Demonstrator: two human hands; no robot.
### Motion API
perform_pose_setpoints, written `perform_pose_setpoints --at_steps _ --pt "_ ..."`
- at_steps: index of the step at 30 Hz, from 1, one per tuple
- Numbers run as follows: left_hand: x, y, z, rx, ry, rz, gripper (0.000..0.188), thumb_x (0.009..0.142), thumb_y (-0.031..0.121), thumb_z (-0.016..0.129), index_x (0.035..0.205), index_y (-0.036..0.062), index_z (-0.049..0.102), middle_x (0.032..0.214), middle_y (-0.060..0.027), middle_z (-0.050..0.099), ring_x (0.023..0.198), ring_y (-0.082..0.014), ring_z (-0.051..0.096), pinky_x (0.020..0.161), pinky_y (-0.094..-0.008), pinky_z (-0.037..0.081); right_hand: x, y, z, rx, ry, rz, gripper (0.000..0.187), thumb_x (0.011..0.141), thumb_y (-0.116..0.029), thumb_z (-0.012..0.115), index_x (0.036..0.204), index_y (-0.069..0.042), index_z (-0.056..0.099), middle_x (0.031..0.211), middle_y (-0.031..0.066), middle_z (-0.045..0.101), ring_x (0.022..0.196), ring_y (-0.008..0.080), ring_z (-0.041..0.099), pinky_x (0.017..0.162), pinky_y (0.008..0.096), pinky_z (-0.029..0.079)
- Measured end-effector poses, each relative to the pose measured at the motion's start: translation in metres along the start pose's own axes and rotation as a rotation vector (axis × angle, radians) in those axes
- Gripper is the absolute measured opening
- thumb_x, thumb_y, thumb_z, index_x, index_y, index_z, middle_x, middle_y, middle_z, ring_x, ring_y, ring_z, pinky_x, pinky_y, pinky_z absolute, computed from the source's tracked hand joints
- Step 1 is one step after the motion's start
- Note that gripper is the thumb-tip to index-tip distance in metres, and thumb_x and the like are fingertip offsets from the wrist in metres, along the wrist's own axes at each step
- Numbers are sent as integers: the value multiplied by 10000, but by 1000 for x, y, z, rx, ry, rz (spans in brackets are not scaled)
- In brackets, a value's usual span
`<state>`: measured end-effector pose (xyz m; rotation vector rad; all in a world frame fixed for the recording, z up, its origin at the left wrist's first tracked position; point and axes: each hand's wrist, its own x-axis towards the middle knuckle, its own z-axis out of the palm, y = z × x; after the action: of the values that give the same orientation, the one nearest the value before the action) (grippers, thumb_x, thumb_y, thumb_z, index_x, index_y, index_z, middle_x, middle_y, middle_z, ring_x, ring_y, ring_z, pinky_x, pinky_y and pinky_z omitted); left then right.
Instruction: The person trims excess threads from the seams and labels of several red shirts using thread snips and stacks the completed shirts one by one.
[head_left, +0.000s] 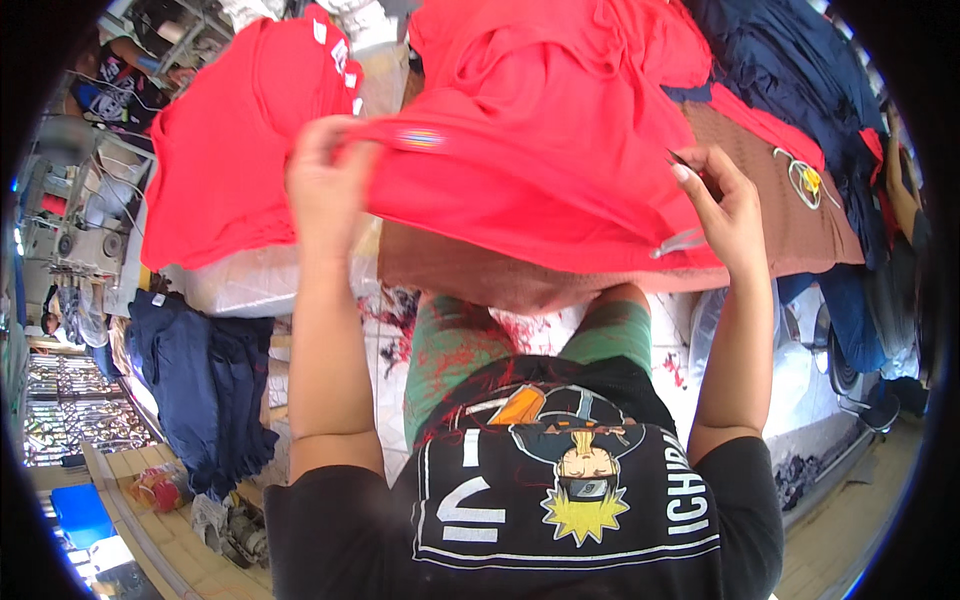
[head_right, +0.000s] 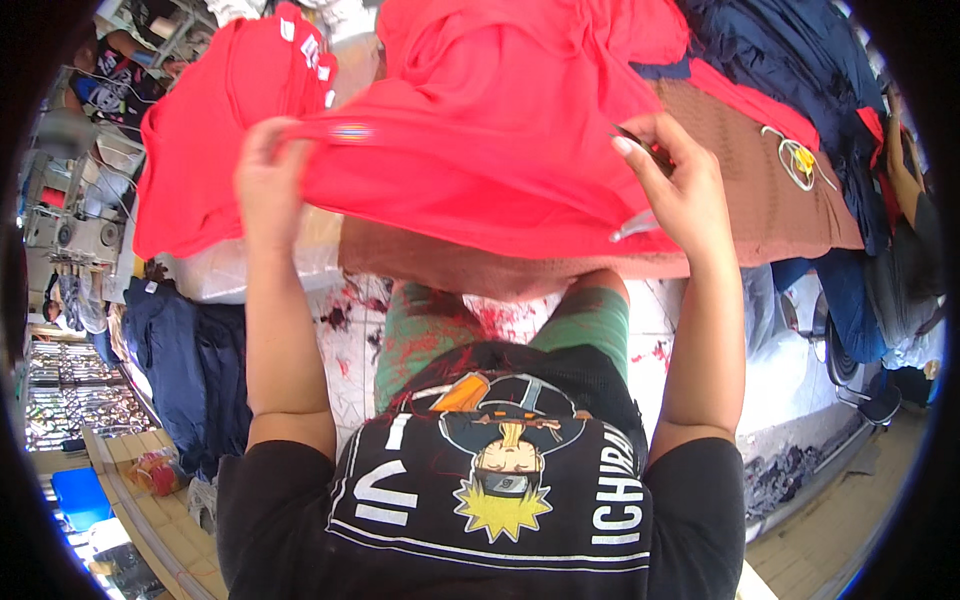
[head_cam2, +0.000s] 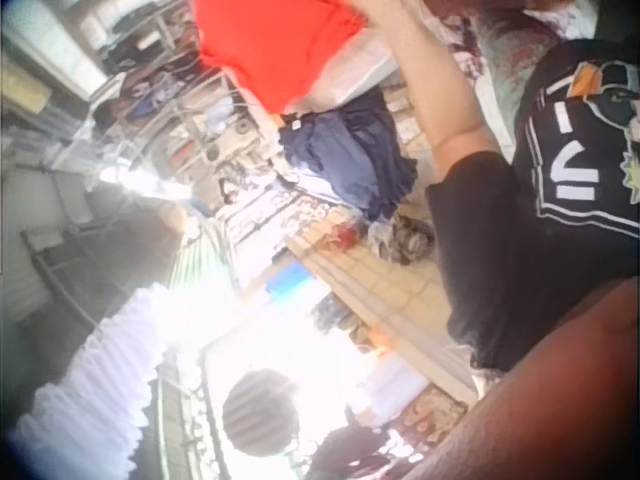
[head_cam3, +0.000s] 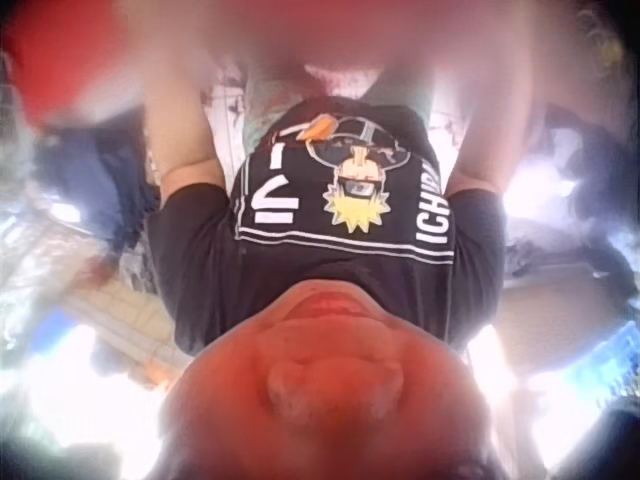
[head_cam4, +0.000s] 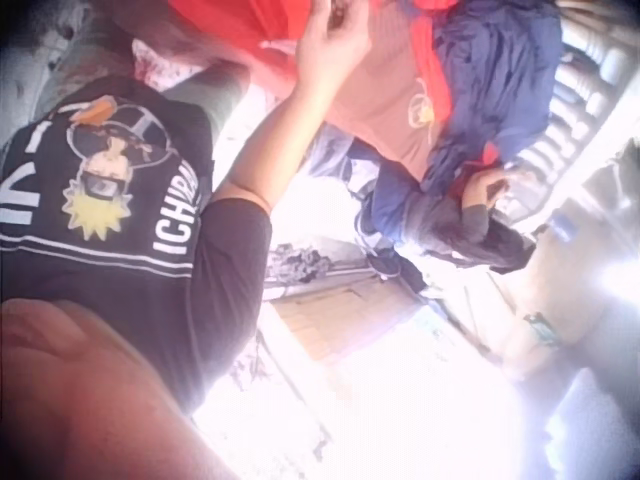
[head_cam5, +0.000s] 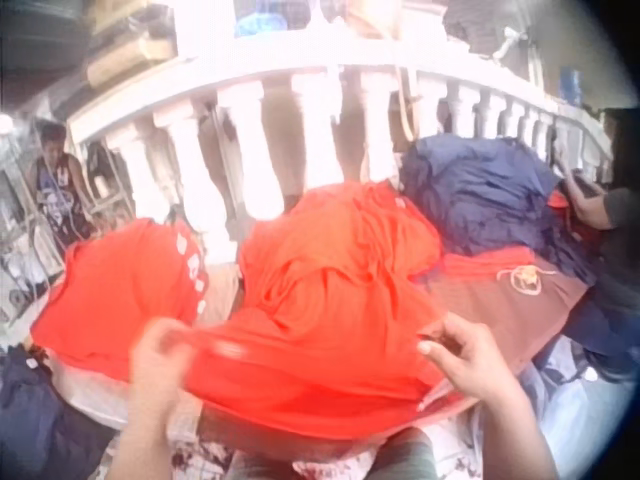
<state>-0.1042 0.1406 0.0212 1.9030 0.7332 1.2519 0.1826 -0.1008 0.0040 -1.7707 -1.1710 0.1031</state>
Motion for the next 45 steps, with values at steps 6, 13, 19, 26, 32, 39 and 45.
perform_pose_setpoints --at_steps 6,13,19,26,32,39,45 --pt "38 -13 -60 -353 841 -21 485 898 98 598 1308 -51 388 1268 -135 470 1176 -221 469 1042 -383 355 0 23 -20 236 179 61 215 850 -142 708 993 -13 612 847 -42 611 733 28 493 654 191 412" --pt "-56 1 75 379 -256 295 449 799 241 711 1171 40 562 1343 -158 453 1262 -342 416 1071 -451 304 40 59 -21 25 212 216 124 869 -137 644 940 -40 677 828 65 638 762 132 584 700 270 456" --pt "-102 -18 147 401 -744 409 667 696 350 781 1255 76 542 1302 -101 494 1206 -328 440 999 -443 355 165 119 -14 -314 291 37 225 856 -136 612 1062 -77 679 1099 152 635 1027 302 615 886 363 476" --pt "-95 -29 157 369 -751 256 364 754 187 728 1091 87 630 1095 -83 568 1005 -288 535 859 -402 432 256 153 11 -500 294 108 301 782 -265 692 1028 -92 673 1102 146 634 1032 329 606 875 430 480" --pt "-27 -5 64 -199 -114 -188 168 929 168 555 1012 32 609 958 -74 622 937 -175 597 841 -334 478 213 79 -36 189 323 90 336 827 -318 708 953 -11 660 868 35 653 784 125 583 696 257 456" --pt "91 44 -66 -485 -192 130 443 980 342 416 1275 18 483 1176 -122 582 1078 -233 576 929 -368 471 82 -38 -135 528 414 -100 134 825 -183 706 838 -56 663 766 -9 630 598 57 535 535 185 386" --pt "293 82 -73 -30 519 164 609 870 390 645 1266 -55 518 1217 -166 595 1085 -252 576 932 -384 450 186 -77 -139 121 452 -18 243 852 -231 657 950 -9 640 802 43 628 680 133 567 582 252 456"
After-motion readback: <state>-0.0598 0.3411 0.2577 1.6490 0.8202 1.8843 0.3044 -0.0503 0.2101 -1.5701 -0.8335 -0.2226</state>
